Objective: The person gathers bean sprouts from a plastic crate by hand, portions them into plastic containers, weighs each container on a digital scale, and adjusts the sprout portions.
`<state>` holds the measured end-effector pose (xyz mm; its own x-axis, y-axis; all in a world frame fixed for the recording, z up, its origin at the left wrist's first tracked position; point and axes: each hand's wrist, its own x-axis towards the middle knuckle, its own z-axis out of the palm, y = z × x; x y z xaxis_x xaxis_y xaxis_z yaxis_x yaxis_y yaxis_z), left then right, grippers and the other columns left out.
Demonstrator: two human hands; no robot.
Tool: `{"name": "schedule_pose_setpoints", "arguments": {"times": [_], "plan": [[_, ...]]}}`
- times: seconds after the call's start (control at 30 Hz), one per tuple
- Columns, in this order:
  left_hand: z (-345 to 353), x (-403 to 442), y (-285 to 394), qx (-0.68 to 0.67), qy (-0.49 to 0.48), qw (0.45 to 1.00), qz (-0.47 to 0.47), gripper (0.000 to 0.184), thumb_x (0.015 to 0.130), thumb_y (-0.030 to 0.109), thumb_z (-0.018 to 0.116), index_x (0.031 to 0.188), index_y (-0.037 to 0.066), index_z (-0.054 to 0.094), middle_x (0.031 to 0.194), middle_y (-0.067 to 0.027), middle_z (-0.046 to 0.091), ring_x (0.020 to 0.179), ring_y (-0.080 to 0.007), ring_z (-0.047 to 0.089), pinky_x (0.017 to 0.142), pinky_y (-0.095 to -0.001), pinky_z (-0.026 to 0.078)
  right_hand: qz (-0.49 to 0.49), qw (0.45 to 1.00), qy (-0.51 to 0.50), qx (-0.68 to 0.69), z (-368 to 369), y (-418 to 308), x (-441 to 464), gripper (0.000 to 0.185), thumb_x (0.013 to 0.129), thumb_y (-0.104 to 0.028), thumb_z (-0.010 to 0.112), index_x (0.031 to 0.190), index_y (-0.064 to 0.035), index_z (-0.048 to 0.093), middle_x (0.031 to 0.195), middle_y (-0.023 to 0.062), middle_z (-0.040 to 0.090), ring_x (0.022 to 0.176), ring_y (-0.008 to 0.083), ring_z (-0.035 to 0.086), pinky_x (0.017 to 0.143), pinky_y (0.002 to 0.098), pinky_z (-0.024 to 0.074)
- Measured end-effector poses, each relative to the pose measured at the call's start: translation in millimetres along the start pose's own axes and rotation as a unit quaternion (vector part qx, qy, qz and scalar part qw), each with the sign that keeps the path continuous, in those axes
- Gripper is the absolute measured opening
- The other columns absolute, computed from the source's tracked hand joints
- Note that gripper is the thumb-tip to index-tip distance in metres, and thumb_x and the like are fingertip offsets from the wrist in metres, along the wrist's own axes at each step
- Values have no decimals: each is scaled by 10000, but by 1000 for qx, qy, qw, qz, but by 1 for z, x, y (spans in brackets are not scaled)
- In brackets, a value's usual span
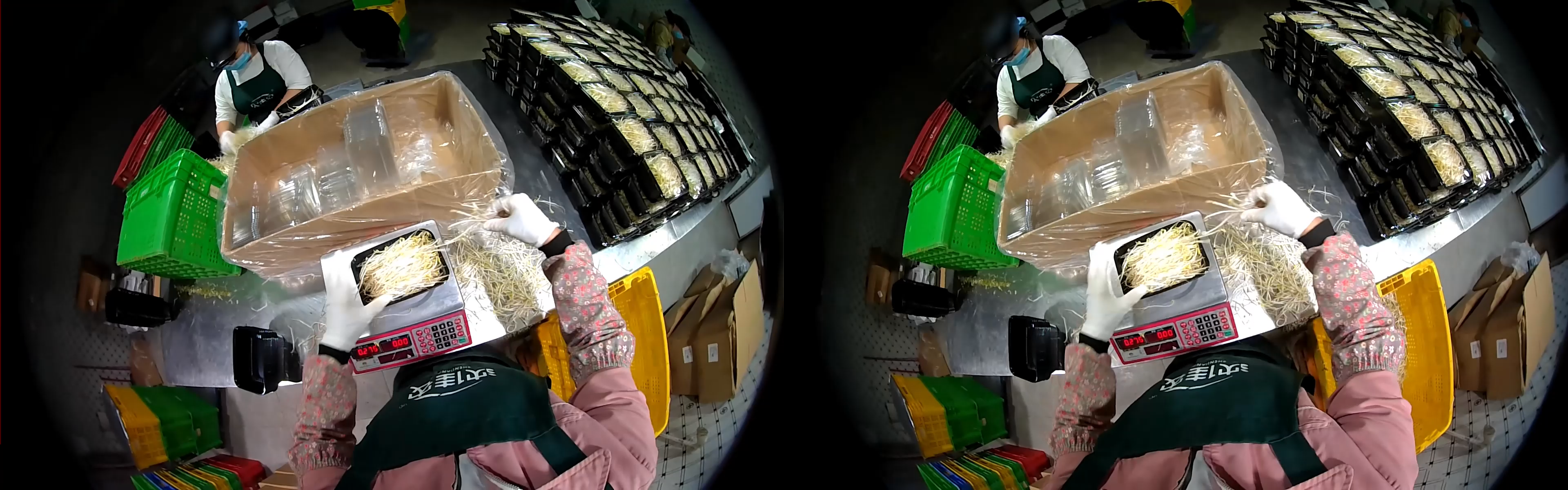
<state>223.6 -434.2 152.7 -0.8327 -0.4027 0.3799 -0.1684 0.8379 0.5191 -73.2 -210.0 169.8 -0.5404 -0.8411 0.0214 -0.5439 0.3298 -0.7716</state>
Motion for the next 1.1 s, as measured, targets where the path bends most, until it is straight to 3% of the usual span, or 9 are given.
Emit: {"name": "schedule_pose_setpoints", "arguments": {"times": [0.1,0.17,0.3,0.43,0.5,0.63,0.83,0.93,1.1], "plan": [[10,-51,-44,-99,33,982,-158,1034,646,212,842,1443,-54,238,1455,-236,307,1376,-353,285,1127,-402,269,71,997,-18,-1,11,57,-4,247,762,-265,763,908,-70,723,796,116,702,701,248,664,665,343,516],[14,-64,-40,-129,13,973,-190,1113,648,215,844,1479,-37,149,1475,-221,275,1385,-336,268,1147,-394,232,69,894,-111,-429,17,63,-12,363,760,-373,746,1009,-112,703,957,122,690,847,261,667,746,372,529],[24,-23,-10,-107,-9,993,-40,1045,624,265,855,1426,-66,274,1411,-244,368,1333,-383,333,1110,-435,285,-116,963,103,-222,72,-4,5,571,844,-400,651,1271,-38,540,1253,201,574,1151,343,566,980,419,454],[71,9,-12,-16,-39,999,17,936,613,364,806,1358,-33,399,1321,-244,453,1189,-408,447,1070,-469,320,-183,970,24,-160,165,-37,13,626,942,-466,471,1327,27,476,1381,264,449,1302,394,407,1110,453,286],[77,19,-8,79,-58,995,2,744,685,226,721,1324,-35,443,1280,-212,506,1160,-363,484,1020,-431,376,-148,960,53,-231,185,-45,10,722,940,-541,419,1345,55,435,1391,287,420,1312,413,376,1118,465,255],[116,27,-50,144,-88,985,21,538,752,288,614,1235,65,528,1181,-120,554,1123,-305,487,946,-417,376,-39,996,-21,-80,186,-51,19,855,911,-608,430,1388,96,342,1400,328,376,1330,447,337,1126,448,252],[95,26,-32,89,-101,990,-33,711,678,358,725,1287,74,490,1270,-122,490,1174,-321,443,996,-437,365,-62,990,-92,-86,167,-54,22,886,896,-622,462,1387,104,332,1377,346,390,1316,470,343,1109,472,274],[65,22,-4,-50,-99,990,-87,1048,591,479,828,1411,17,368,1407,-185,393,1317,-348,338,1109,-450,256,-136,978,-85,-131,110,-84,39,732,884,-533,568,1347,23,453,1270,277,534,1133,397,558,953,406,461],[25,8,15,-83,5,993,-84,946,629,286,854,1398,0,383,1412,-194,386,1325,-351,351,1111,-426,298,-132,991,-14,-13,89,-97,147,563,848,-410,673,1210,13,594,1086,204,665,993,330,651,855,384,513]]}}
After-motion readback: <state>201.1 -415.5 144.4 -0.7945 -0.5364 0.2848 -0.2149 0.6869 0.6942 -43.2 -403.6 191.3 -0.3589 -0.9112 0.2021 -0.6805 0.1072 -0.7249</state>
